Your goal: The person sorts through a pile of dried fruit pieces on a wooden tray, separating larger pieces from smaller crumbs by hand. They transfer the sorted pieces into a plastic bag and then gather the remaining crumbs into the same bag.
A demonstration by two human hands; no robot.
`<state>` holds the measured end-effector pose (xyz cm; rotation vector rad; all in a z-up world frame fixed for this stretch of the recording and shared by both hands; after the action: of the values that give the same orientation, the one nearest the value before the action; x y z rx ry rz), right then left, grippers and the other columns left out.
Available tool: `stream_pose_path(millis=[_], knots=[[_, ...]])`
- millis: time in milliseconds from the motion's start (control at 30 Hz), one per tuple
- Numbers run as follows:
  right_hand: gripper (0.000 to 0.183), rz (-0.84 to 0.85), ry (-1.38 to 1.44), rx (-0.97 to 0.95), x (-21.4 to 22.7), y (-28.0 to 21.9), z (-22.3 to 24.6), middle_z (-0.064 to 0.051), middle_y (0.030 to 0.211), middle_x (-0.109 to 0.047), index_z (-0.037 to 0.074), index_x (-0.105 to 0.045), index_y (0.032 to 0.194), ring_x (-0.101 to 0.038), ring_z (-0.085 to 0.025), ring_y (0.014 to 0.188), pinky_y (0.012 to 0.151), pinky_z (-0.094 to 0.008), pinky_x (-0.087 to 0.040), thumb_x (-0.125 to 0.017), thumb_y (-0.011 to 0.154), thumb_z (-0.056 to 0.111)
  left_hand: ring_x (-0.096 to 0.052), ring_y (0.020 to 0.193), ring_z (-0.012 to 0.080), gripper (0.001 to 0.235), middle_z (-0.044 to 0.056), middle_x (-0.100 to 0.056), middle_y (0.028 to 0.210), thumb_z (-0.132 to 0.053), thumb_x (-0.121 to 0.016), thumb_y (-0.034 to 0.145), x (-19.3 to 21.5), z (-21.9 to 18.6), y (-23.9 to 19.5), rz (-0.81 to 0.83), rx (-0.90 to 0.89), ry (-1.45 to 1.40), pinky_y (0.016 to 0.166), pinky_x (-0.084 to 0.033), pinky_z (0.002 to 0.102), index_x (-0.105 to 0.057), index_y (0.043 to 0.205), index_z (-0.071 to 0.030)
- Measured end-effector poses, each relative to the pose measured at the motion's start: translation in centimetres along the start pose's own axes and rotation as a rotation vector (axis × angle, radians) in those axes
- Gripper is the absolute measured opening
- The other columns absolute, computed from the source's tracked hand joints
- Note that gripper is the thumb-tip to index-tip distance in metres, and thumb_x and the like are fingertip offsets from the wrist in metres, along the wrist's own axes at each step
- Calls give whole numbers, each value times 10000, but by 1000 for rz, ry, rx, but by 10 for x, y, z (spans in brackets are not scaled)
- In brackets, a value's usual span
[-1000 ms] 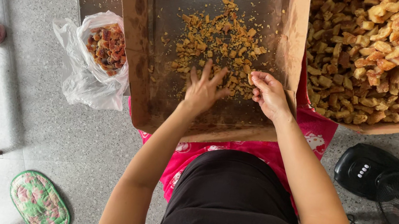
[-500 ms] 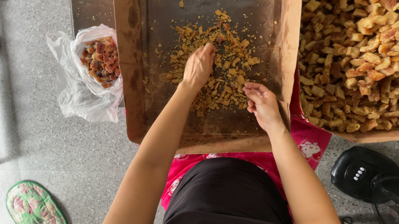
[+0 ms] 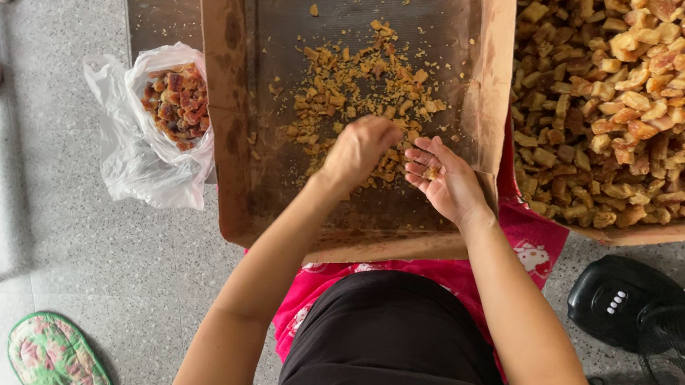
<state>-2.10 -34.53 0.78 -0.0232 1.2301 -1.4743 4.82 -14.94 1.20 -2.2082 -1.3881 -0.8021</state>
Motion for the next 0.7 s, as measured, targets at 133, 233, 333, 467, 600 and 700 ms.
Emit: stream_pose_path(millis=[133, 233, 333, 467, 600, 700], knots=[[345, 165, 63, -41, -5, 6, -9, -31, 985, -687, 77, -640, 1135, -643, -147, 944, 884, -357, -557, -534, 1050, 394, -722, 901, 272, 168, 153, -724, 1058, -121, -681, 969, 5, -60, -36, 11, -174, -113, 786, -622, 388, -694, 1070, 13], [274, 269, 141, 1, -1, 3, -8, -46, 964, -671, 54, -662, 1116, -622, -159, 916, 888, -342, -543, -622, 1107, 324, -724, 946, 253, 243, 155, -688, 1167, -92, -644, 979, 18, -73, -39, 22, -157, -207, 797, -643, 353, -675, 1206, -12], [217, 164, -16, 81, -8, -23, 20, -54, 961, -692, 42, -697, 1086, -643, -145, 875, 818, -295, -554, -654, 1024, 246, -704, 879, 268, 270, 165, -707, 1105, -96, -682, 949, 42, -43, -41, -10, 80, -198, 773, -607, 372, -692, 1210, -26], [117, 83, -56, 512, 1, -76, 92, -71, 985, -719, 62, -723, 1042, -665, -148, 855, 738, -268, -580, -668, 1065, 162, -734, 944, 246, 203, 162, -733, 1082, -45, -653, 967, 91, 41, -34, -323, 151, -80, 827, -613, 366, -712, 1161, -38], [108, -243, -490, 968, 39, -94, 156, -71, 1157, -703, 58, -692, 1222, -667, -154, 986, 839, -290, -598, -655, 1140, 117, -726, 946, 304, 180, 193, -739, 1037, 18, -648, 952, 109, 94, -22, -388, 148, 97, 833, -594, 418, -741, 1105, -5], [230, -618, -1309, 1272, 52, -90, 159, -160, 1214, -685, -11, -654, 1277, -676, -256, 1057, 915, -375, -595, -702, 1057, 34, -723, 967, 308, 162, 192, -724, 1086, -12, -623, 1012, 88, 109, 0, -246, 141, 88, 849, -619, 391, -735, 1130, -15]])
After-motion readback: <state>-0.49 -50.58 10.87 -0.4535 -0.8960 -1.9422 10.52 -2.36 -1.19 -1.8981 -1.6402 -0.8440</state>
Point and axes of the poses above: each hand's wrist, its own y-axis towards the middle knuckle, its own x-axis out of the back of the hand, z = x × y, the point moved 1 cm from there along y, towards the middle knuckle
